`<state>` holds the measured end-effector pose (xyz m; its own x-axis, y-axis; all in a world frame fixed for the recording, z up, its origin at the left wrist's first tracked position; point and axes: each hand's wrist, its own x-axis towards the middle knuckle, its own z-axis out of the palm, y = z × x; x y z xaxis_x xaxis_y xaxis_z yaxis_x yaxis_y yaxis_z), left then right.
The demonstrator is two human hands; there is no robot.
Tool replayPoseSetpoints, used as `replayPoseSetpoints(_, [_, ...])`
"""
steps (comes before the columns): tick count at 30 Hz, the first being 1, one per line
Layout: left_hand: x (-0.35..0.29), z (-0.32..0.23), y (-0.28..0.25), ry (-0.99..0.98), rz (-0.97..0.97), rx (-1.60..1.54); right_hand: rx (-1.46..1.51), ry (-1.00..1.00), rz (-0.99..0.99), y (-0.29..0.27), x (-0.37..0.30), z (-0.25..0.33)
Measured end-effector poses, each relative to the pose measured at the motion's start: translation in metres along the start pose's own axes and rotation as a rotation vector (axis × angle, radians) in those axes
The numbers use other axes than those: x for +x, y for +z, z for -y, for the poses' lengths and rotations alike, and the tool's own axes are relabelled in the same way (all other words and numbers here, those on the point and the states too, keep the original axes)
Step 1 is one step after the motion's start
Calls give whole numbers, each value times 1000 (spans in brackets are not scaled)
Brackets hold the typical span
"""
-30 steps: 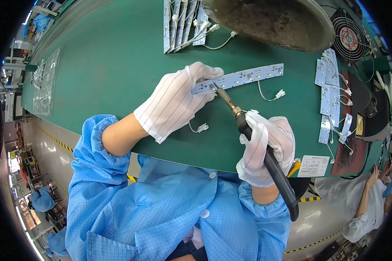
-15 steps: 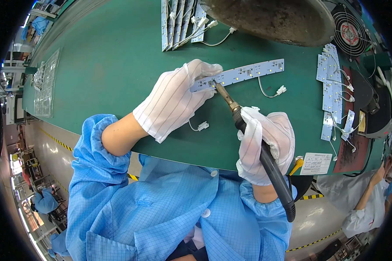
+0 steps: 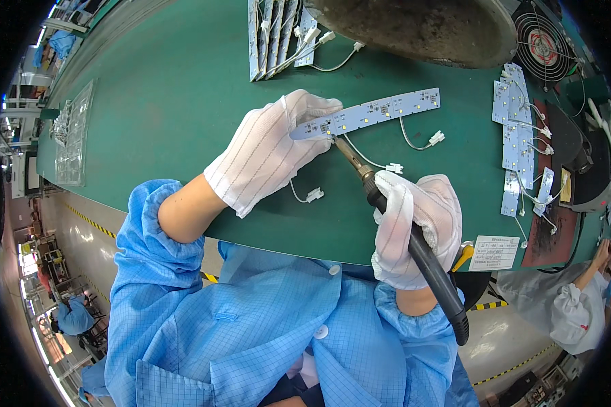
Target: Soldering wires onto LED light strips at a manual assembly station.
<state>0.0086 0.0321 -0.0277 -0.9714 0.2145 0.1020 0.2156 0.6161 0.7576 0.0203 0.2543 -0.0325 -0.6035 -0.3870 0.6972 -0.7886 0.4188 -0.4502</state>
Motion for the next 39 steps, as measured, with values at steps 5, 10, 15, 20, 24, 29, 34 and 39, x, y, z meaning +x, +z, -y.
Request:
replayPoseSetpoints(5, [1,0,0,28,-16,15,-24,-45,-3,1,0,-2])
replayPoseSetpoints(10, [0,-3,0,-17,-22,2,152,31,-77,1,-4,-5])
replayPoseSetpoints(15, [4,-6,-2,-156,29,-90,63,187,-104,-3,-5,0])
replayPoseSetpoints(20, [-5,-16,-30,-101,234,276,-149,352,-354,5,-6,1])
replayPoseSetpoints(24, [-13,-26,-43,-73,286,505,180,526,-474,11,-1,9])
replayPoseSetpoints(29, [5,-36,-16,-35,79,504,285,589,-541,13,9,15])
replayPoseSetpoints(34, [18,-28,10,-168,259,384,46,645,-505,9,-4,9])
replayPoseSetpoints(39, [17,-18,4,-188,218,20,24,210,-343,-1,-14,-14])
